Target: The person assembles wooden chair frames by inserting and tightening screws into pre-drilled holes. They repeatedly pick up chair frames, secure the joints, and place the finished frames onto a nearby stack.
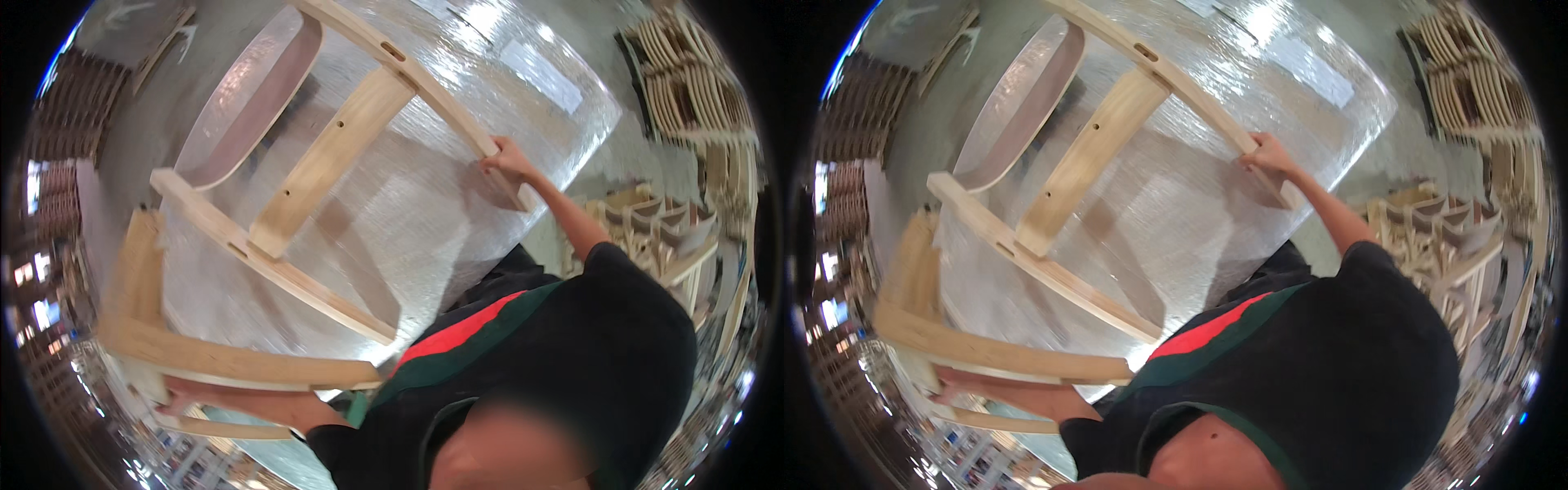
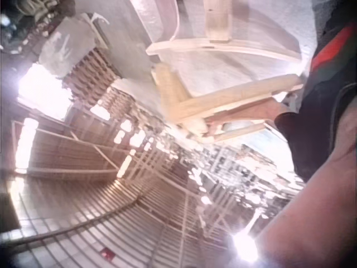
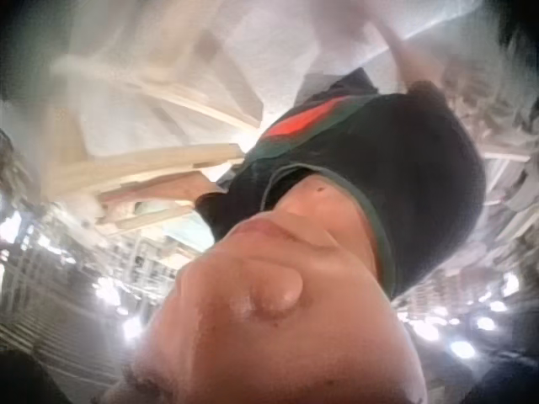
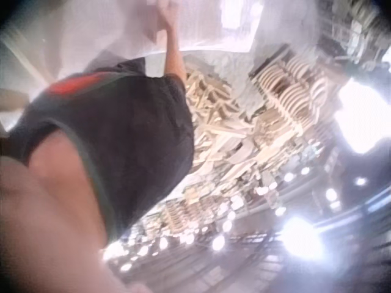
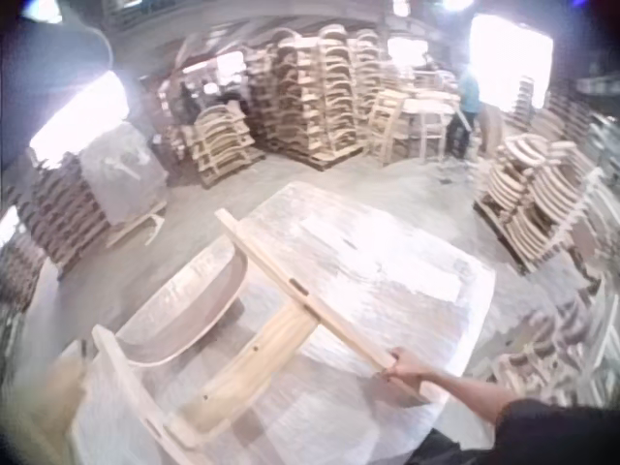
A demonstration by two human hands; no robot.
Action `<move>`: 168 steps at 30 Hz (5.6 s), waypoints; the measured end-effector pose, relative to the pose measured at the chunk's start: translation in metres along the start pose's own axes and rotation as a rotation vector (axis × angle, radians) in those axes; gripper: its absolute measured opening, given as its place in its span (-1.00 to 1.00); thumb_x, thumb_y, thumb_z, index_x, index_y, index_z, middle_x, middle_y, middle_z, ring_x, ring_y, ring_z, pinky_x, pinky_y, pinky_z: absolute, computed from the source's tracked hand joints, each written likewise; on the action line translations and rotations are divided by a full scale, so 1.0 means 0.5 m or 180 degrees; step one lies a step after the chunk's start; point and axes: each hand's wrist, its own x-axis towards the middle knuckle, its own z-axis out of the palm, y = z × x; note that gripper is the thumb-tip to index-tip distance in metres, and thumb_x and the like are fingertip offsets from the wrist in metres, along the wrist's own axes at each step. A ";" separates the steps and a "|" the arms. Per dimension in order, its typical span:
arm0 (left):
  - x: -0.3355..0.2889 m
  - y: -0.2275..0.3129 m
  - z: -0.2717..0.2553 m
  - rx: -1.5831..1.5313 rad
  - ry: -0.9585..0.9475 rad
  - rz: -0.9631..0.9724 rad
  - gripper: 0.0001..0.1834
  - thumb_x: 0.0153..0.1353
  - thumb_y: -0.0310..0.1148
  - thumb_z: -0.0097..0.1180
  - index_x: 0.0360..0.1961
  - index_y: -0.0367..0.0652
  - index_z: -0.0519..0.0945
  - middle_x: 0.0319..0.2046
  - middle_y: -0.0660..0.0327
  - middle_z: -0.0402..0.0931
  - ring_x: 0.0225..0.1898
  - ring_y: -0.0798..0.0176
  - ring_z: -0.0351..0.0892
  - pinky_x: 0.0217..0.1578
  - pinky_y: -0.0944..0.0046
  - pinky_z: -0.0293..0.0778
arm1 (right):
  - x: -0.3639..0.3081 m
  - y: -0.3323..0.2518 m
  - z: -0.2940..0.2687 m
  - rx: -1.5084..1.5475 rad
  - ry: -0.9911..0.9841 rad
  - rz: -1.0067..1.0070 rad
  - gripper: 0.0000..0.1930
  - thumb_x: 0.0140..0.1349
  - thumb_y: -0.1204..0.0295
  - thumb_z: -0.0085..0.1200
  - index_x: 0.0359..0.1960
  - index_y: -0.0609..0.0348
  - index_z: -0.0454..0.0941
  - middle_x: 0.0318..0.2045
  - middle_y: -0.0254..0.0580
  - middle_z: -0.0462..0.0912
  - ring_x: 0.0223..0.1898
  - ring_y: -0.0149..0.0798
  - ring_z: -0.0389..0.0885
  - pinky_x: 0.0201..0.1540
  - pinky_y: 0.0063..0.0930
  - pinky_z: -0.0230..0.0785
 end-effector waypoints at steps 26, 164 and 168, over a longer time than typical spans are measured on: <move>-0.835 -0.419 0.674 0.0050 -0.0682 -0.1213 -0.53 -0.07 -0.37 -0.04 -0.08 -0.40 0.40 -0.16 0.06 0.41 -0.03 0.14 0.41 0.11 0.14 0.28 | 0.250 -0.592 0.040 0.0952 0.1087 -0.4377 -0.86 0.03 0.54 0.11 -0.35 0.29 0.55 -0.41 -0.19 0.63 -0.32 -0.32 0.62 -0.29 -0.41 0.48; -0.764 -0.649 0.215 0.3619 -0.3275 -0.1413 -0.67 0.22 -0.56 0.02 0.00 -0.14 0.31 -0.28 0.11 0.62 -0.19 0.28 0.63 -0.15 0.33 0.49 | 0.102 -0.572 -0.016 -0.0904 0.1162 -0.3457 -0.84 0.09 0.65 0.10 -0.26 0.27 0.59 -0.40 -0.20 0.67 -0.39 -0.41 0.66 -0.33 -0.55 0.57; -0.754 -0.644 0.222 0.3515 -0.3481 -0.1537 -0.68 0.19 -0.57 0.03 -0.03 -0.12 0.33 -0.29 0.06 0.61 -0.20 0.16 0.63 -0.17 0.27 0.50 | 0.147 -0.530 0.002 -0.0942 0.0858 -0.2878 -0.74 0.04 0.35 0.30 -0.36 0.28 0.57 -0.44 -0.16 0.67 -0.42 -0.41 0.65 -0.37 -0.55 0.56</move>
